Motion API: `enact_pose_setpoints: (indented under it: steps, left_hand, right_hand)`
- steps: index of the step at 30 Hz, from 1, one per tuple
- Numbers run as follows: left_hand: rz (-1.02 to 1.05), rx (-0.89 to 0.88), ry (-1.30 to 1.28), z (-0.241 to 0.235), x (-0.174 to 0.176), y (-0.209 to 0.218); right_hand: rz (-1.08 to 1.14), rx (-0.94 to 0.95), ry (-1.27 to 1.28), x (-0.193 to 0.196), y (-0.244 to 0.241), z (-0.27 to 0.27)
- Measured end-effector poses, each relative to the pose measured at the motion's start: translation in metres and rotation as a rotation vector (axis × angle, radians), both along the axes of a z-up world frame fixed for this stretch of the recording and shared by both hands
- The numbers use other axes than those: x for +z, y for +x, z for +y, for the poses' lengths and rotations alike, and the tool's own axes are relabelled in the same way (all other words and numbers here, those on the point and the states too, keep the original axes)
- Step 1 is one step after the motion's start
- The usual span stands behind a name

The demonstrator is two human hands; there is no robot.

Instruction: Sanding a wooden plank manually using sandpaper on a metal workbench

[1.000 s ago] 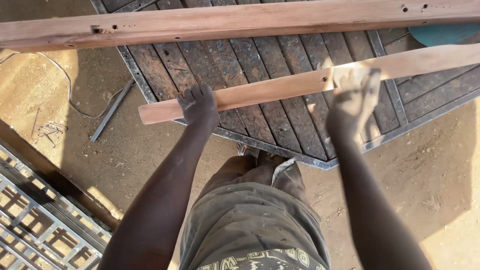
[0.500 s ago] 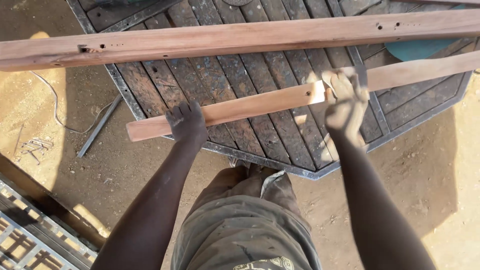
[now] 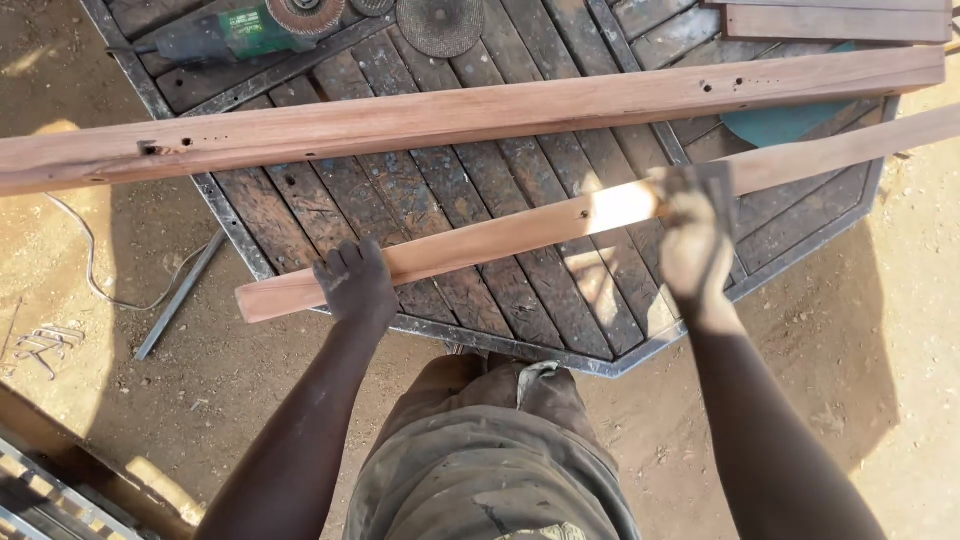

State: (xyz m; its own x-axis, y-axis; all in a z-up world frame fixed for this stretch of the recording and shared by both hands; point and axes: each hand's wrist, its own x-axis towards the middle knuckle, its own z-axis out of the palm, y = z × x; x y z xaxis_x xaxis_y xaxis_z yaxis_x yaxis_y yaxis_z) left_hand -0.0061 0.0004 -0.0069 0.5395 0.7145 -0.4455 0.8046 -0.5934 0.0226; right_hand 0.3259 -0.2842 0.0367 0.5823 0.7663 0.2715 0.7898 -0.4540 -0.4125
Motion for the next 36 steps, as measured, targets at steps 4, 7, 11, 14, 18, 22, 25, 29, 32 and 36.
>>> enact_pose_setpoints:
  steps: [4,7,11,14,18,22,25,29,32,36]
  left_hand:
    - [-0.011,0.052,0.041,-0.009,0.014,0.001]
    - [0.001,0.015,0.043,-0.003,-0.011,0.001]
    - [-0.029,-0.039,0.174,-0.008,0.007,-0.008]
    - [-0.015,-0.008,0.136,-0.008,0.006,-0.003]
    - [0.048,0.009,0.158,-0.014,-0.001,-0.008]
    - [0.092,0.111,0.187,-0.024,0.036,0.030]
    - [0.167,0.128,0.010,-0.046,0.061,0.071]
    - [0.043,-0.043,-0.009,-0.098,0.040,0.146]
    - [-0.133,-0.129,0.069,-0.142,0.074,0.205]
    - [-0.092,-0.098,-0.052,-0.154,0.066,0.263]
  right_hand:
    - [-0.108,-0.273,-0.070,-0.004,-0.034,0.022]
    - [-0.105,-0.056,-0.080,0.003,-0.118,0.065]
    - [-0.028,0.140,-0.167,0.007,-0.119,0.050]
    - [-0.091,-0.120,-0.172,-0.004,-0.021,-0.007]
    - [-0.167,-0.476,-0.167,-0.017,0.042,-0.061]
    - [-0.200,-0.405,-0.135,-0.005,0.057,-0.049]
    - [-0.210,-0.348,-0.146,0.002,0.070,-0.064]
    - [-0.229,-0.239,-0.156,0.005,0.106,-0.081]
    - [0.082,-0.561,-0.312,-0.028,0.153,-0.090]
    - [-0.122,-0.330,-0.156,0.006,0.087,-0.066]
